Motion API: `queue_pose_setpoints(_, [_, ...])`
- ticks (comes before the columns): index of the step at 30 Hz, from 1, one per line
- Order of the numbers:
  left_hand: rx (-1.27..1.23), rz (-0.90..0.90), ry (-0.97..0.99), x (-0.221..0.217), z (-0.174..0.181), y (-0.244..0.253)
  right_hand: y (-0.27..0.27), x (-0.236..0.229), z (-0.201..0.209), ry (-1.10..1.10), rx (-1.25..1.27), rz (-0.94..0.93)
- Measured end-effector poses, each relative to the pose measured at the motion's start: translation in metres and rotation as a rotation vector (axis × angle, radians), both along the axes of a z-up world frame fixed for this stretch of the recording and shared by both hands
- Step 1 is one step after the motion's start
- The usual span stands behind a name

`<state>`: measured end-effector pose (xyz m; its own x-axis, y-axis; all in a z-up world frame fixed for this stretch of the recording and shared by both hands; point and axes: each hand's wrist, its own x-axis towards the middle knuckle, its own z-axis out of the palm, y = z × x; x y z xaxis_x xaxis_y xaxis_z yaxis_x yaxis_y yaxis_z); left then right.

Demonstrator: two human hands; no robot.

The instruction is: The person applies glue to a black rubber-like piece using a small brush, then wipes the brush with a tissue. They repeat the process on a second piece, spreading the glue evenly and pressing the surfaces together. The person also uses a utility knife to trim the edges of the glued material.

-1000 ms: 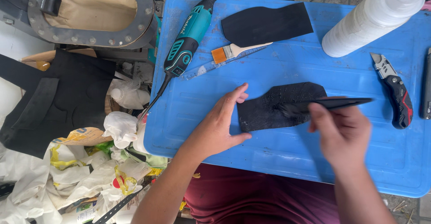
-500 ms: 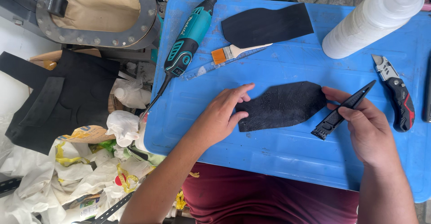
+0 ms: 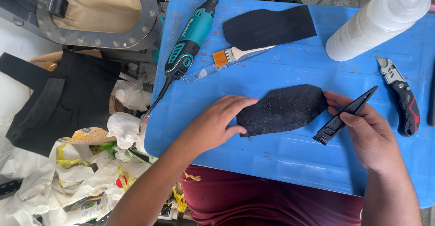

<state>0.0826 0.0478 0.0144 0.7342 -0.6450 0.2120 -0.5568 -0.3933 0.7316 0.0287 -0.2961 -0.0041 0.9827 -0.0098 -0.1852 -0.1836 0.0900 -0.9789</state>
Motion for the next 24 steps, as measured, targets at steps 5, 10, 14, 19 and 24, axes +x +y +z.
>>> queue_pose_setpoints(5, [0.110, 0.139, -0.021, -0.003, -0.002, -0.019, 0.002, -0.002, 0.002, 0.046, -0.010, -0.018])
queue_pose_setpoints(10, [0.017, 0.038, 0.016, 0.005, -0.002, -0.007, 0.003, 0.001, 0.005, 0.095, -0.001, -0.044])
queue_pose_setpoints(14, [0.050, 0.060, -0.070, 0.000, 0.000, -0.010, 0.003, -0.001, 0.003, 0.125, -0.003, -0.061])
queue_pose_setpoints(19, [0.204, 0.041, -0.006, 0.012, -0.009, -0.025, 0.003, 0.000, 0.003, 0.116, -0.024, -0.063])
queue_pose_setpoints(24, [-0.056, -0.078, 0.314, 0.027, -0.010, 0.014, 0.003, 0.002, 0.004, 0.129, 0.011, -0.081])
